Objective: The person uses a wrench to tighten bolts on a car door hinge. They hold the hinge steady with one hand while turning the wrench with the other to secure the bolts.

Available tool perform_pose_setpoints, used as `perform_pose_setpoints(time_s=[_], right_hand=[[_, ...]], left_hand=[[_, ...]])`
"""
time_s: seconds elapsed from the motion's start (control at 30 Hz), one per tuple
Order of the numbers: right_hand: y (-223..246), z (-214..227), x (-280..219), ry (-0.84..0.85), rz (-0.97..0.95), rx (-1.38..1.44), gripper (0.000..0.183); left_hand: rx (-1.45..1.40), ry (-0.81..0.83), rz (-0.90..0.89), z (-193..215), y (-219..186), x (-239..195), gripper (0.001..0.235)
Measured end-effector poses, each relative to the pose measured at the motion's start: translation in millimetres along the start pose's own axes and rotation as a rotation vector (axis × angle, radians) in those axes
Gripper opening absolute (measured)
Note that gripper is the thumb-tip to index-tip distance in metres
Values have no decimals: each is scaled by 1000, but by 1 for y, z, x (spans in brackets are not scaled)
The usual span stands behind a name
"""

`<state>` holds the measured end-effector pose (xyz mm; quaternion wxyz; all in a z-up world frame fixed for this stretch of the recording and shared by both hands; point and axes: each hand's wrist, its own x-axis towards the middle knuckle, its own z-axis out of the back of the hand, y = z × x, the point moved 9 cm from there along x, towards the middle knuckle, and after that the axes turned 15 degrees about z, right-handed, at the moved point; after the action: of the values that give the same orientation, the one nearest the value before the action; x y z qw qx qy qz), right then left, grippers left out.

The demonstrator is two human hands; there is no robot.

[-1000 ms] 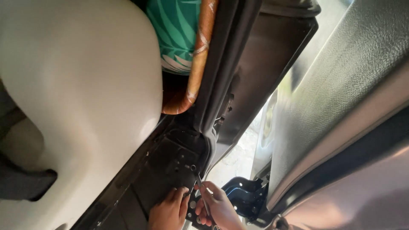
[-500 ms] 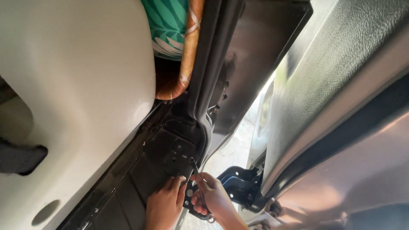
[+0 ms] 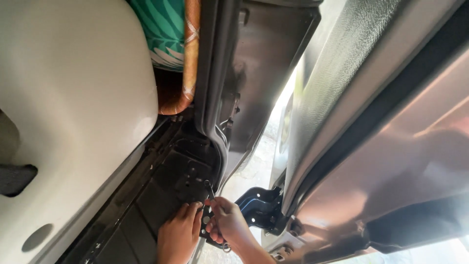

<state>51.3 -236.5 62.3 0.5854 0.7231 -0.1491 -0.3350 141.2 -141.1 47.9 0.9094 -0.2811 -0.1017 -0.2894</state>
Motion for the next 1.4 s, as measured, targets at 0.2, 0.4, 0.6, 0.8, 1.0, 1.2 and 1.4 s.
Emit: perform_pose_setpoints(time_s=[0.2, 0.4, 0.6, 0.8, 1.0, 1.2, 1.4], right_hand=[[-14, 6, 15, 81, -33, 162, 32], [-3, -9, -3, -8, -132, 104, 34], [-16, -15, 5, 20, -73, 356, 27], [-24, -11, 11, -24, -32, 353, 28], [-16, -11, 8, -54, -19, 289, 29], [-22, -7, 10, -37, -5, 292, 28], [-27, 0, -28, 11, 8, 345, 33]], left_hand=[[-42, 5, -19, 9, -5, 1, 25], [-6, -9, -63, 16, -7, 1, 27], [-10, 43, -22, 14, -6, 3, 23], [-105, 52, 39, 12, -3, 5, 16], [-114, 142, 118, 4, 1, 7, 16], [-116, 125, 56, 9, -2, 3, 17], [-144, 116, 56, 11, -1, 0, 18]])
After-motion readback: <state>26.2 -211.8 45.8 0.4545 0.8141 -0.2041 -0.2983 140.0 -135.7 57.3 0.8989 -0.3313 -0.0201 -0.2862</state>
